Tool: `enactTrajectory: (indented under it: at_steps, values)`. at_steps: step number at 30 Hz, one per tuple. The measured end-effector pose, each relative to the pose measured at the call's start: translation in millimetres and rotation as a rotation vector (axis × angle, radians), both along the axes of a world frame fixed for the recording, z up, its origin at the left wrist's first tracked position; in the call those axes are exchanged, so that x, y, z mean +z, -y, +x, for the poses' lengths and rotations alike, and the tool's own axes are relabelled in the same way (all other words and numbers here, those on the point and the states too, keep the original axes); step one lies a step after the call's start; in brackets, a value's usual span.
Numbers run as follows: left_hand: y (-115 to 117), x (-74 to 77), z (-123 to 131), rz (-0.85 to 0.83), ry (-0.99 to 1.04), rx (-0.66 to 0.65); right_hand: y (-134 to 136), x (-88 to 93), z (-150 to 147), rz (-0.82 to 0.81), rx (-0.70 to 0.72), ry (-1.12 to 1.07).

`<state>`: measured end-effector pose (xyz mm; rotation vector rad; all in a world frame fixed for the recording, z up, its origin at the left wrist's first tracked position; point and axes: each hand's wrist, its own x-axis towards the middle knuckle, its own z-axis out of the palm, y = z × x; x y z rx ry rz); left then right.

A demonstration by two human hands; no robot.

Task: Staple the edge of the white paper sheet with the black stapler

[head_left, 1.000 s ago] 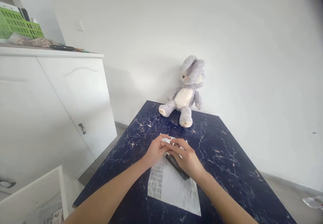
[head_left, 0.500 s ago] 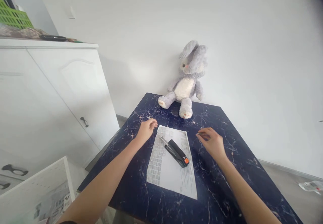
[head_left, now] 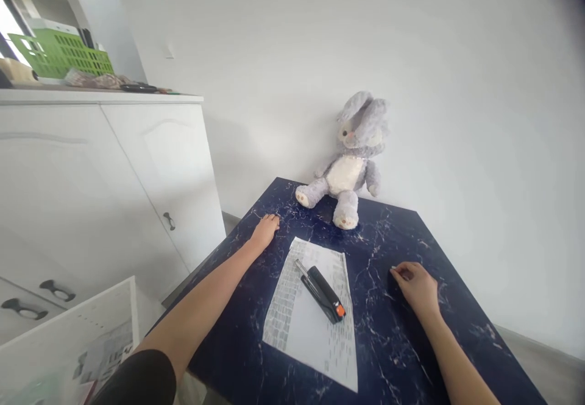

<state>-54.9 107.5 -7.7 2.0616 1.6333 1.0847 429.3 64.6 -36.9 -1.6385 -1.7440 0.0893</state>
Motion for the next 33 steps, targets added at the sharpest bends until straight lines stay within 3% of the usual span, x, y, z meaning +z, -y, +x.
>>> enactTrajectory:
  at_steps: [3,6,8,10,14,18,25,33]
  values:
    - [30.2,4.0,18.6,0.074,0.09,-0.019,0.9,3.8,-1.0,-0.041,0.025,0.016]
    - [64.2,10.8,39.2,0.081,0.111,-0.22,9.4,13.7,-11.3,0.029,0.015,0.084]
    - [80.1,15.2,47.6,0.088,0.07,-0.35,23.2,26.8,-31.0,0.115,0.01,0.099]
    - [88.2,17.3,51.2,0.106,0.013,-0.433,43.2,42.8,-62.6,0.116,0.091,0.044]
    - [90.1,13.9,55.6,0.165,-0.225,-0.55,85.9,63.4,-137.2,-0.065,0.413,-0.133]
    - [88.0,9.9,64.2,0.232,-0.448,-0.586,104.3,59.8,-178.8,-0.142,0.575,-0.133]
    - [82.0,7.6,62.2,0.205,-0.393,-0.675,101.8,47.9,-181.7,-0.19,0.632,-0.128]
    - [78.5,1.7,61.6,0.211,-0.316,-0.677,101.0,45.5,-180.8,-0.213,0.635,-0.113]
